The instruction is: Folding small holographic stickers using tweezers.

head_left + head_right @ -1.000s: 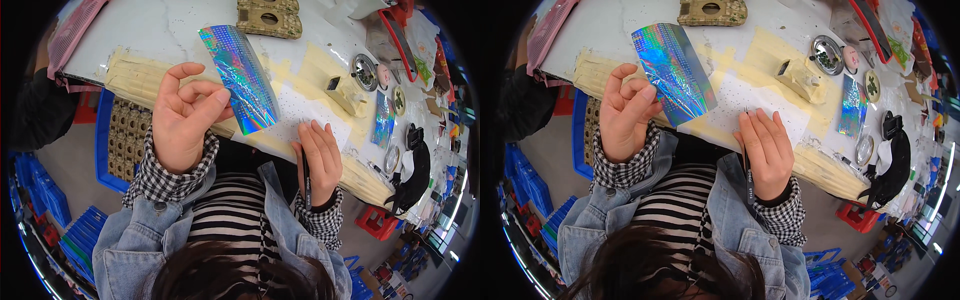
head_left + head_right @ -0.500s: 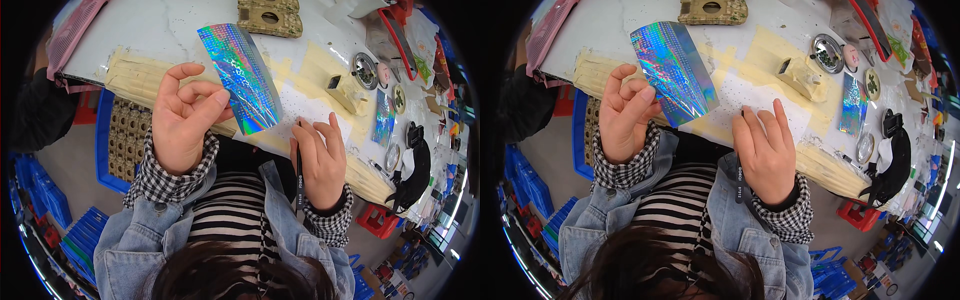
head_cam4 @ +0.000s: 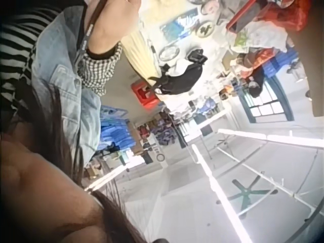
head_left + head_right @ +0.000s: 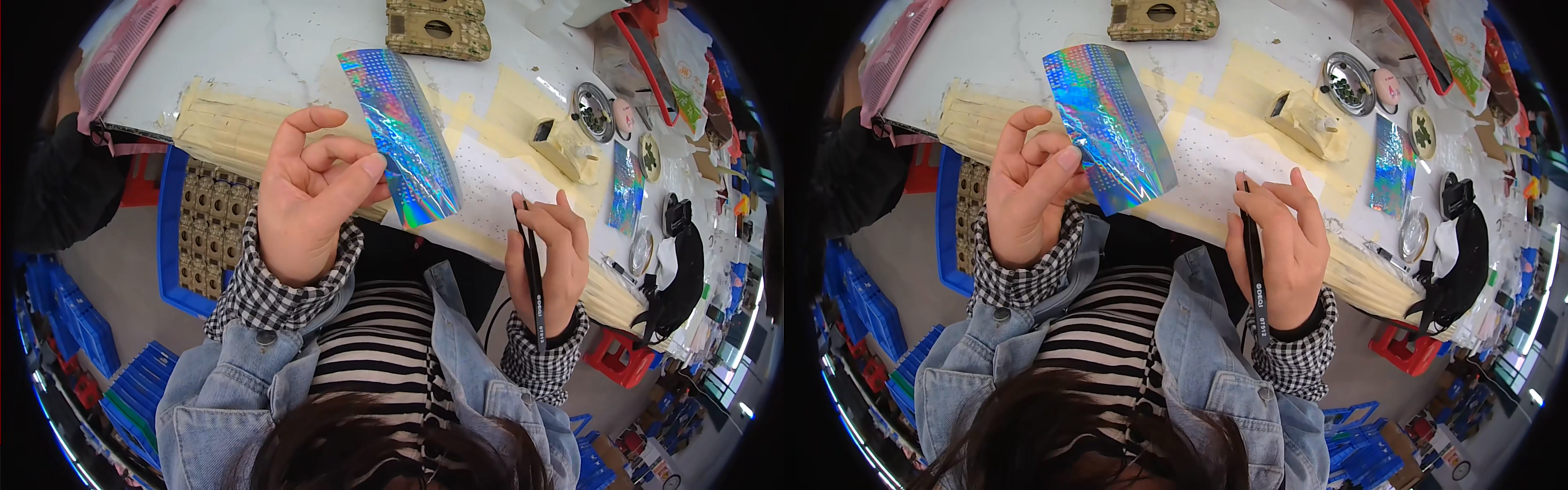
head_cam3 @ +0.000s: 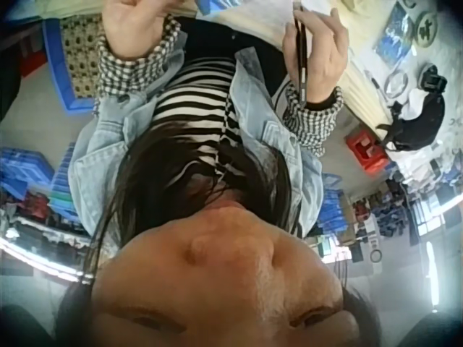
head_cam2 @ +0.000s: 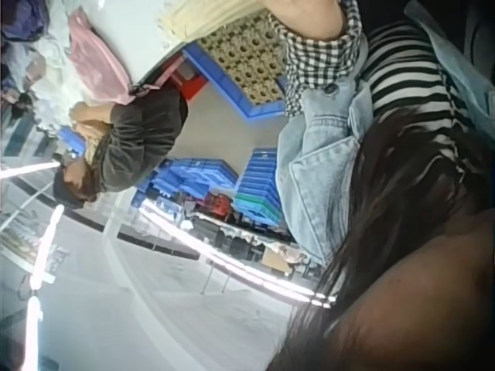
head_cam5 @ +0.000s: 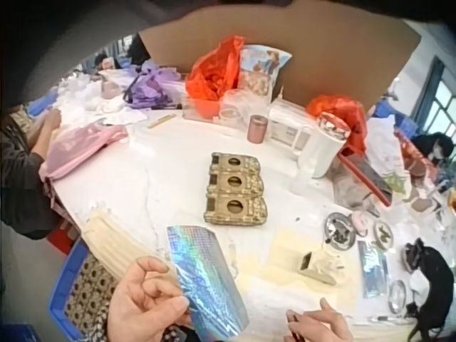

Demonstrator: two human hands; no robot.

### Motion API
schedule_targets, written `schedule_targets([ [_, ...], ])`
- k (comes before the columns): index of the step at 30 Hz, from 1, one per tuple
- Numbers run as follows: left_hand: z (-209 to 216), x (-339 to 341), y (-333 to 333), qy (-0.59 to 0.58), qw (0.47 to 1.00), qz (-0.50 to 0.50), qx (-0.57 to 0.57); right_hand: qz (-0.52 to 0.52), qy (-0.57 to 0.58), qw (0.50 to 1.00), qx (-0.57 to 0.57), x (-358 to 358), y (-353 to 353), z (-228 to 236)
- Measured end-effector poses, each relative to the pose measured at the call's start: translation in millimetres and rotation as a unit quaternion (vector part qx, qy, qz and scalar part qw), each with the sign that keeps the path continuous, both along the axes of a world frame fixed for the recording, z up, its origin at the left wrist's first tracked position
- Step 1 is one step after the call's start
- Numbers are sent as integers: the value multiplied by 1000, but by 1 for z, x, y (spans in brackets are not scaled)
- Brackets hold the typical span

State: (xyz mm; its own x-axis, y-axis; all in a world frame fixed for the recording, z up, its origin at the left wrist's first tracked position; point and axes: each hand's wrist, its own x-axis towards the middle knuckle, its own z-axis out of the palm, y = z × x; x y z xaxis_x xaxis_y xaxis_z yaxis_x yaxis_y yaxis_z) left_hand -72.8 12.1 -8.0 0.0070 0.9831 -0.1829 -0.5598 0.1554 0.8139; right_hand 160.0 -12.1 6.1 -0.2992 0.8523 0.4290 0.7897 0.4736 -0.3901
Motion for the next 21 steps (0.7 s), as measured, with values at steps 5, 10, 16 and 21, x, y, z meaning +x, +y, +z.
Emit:
schedule_targets([
  [5,4,8,-3,-17,998,-59,-8,44,128,991,-14,-5,-12,12],
  [10,10,19,-6,-17,994,-104,-17,111,185,975,-45,-22,-16,17],
  [16,16,24,-10,-8,992,-122,-30,119,184,975,-33,-28,-15,8],
  [21,17,27,-11,-16,992,-123,-34,108,176,978,-21,-28,-16,7],
])
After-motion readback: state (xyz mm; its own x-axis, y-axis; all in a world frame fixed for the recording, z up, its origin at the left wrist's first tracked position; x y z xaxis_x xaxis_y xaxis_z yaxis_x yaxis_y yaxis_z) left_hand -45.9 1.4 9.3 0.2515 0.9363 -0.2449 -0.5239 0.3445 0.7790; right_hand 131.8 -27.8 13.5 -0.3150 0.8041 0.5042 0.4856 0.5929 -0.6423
